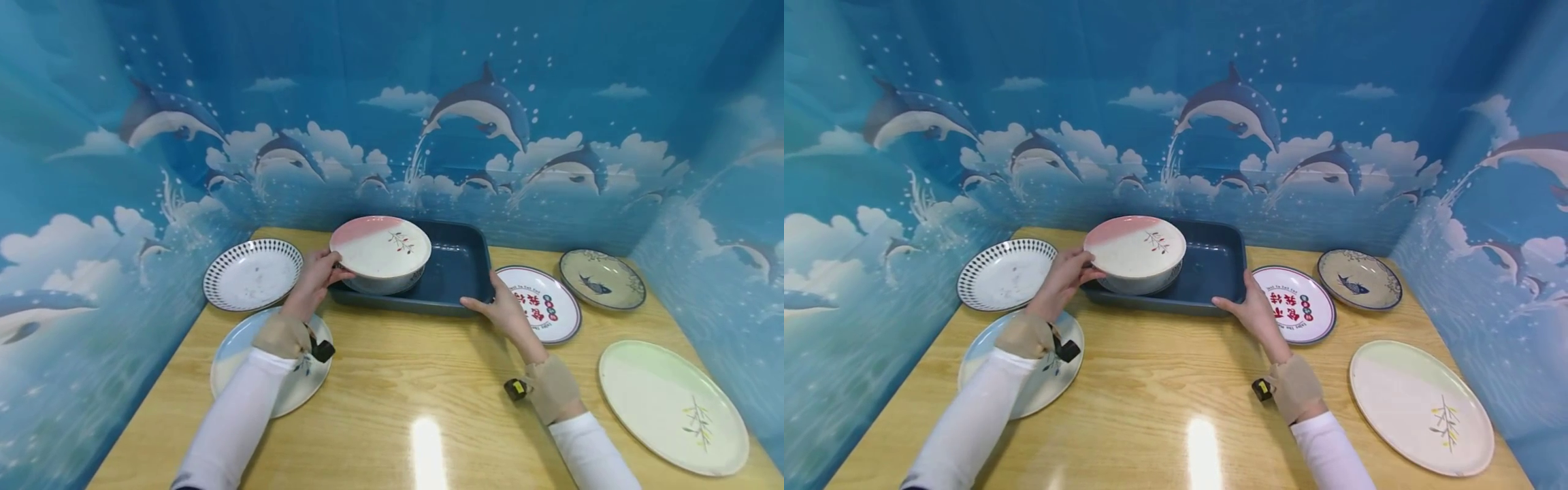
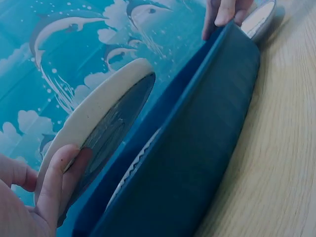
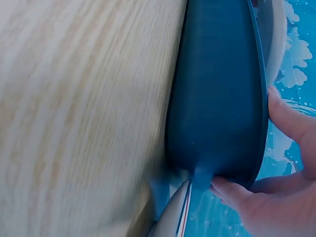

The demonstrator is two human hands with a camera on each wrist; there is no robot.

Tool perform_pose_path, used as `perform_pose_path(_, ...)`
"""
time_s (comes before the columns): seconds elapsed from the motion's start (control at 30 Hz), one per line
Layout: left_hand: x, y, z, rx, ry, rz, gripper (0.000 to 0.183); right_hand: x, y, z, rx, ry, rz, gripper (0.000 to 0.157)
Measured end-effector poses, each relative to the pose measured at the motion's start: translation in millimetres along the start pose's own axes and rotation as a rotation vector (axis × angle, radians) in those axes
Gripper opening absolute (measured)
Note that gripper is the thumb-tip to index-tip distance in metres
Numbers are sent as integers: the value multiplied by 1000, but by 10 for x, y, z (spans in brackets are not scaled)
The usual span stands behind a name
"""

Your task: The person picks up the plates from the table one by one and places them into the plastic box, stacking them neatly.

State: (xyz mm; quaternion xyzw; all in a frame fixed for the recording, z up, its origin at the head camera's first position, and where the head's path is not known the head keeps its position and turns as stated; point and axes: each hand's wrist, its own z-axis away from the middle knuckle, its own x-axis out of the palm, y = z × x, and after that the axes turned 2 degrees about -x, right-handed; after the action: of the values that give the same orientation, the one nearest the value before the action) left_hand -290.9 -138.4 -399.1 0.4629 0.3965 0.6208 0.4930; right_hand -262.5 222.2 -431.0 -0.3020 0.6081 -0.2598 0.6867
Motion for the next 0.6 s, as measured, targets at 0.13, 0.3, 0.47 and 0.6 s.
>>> perform_pose_path(0.13,-9,-30,-21,-5,13,-3,49,13,9,-4,4,0,-9,103)
perform_pose_path(0.3,-30,-50,-15,-9,12,-12,49,23,13,-12,2,3,-23,103)
perform_pose_path(0.47,-51,-83,-27,-19,9,-21,49,24,25,-16,1,0,-28,103)
perform_pose_path(0.6,-52,-98,-37,-27,4,-24,48,26,26,-13,1,6,-28,102)
